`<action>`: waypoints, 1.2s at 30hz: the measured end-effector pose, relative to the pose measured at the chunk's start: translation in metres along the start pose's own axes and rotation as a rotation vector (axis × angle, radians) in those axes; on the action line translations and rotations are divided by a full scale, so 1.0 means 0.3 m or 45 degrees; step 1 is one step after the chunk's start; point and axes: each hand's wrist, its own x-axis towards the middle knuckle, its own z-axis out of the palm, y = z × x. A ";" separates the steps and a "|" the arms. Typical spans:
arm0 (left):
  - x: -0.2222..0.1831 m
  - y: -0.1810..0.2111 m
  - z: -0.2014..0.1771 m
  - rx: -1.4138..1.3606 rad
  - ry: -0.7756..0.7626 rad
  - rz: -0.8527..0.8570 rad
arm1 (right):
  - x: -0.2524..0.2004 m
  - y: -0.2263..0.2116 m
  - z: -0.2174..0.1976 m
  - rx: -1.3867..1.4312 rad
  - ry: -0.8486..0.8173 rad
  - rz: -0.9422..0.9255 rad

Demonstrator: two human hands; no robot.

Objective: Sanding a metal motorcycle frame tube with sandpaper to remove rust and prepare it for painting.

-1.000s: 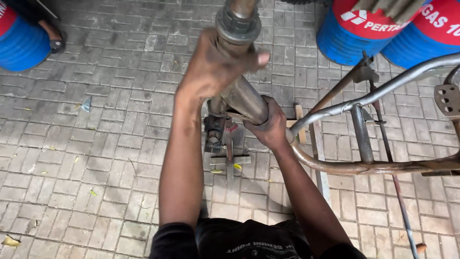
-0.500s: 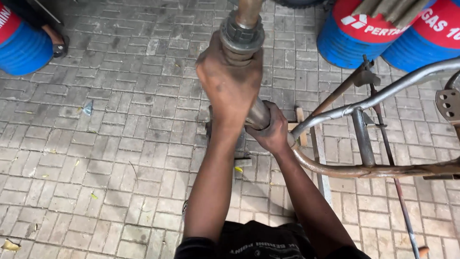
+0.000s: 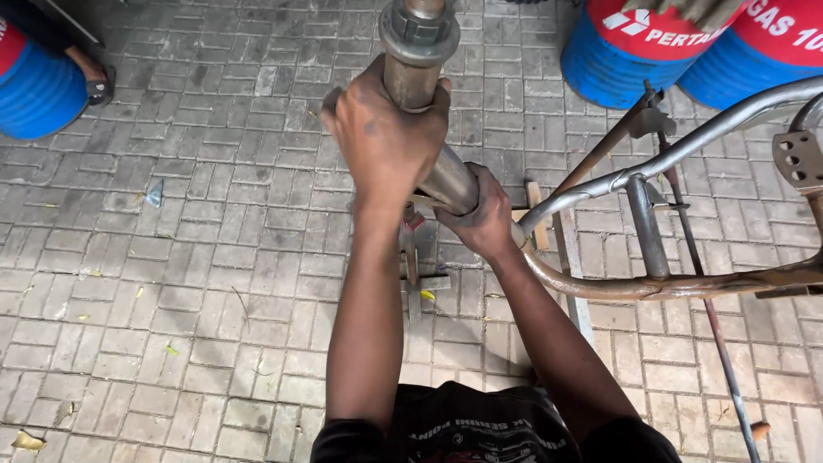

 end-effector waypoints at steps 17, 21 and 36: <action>-0.026 0.066 -0.001 -0.369 0.279 0.021 | 0.000 -0.016 -0.006 0.011 0.014 0.005; 0.007 -0.015 -0.057 -0.822 -0.346 -0.010 | -0.005 0.000 -0.004 -0.011 -0.003 -0.022; -0.043 0.036 0.001 -0.425 0.141 -0.062 | -0.014 0.001 -0.001 -0.019 0.003 0.008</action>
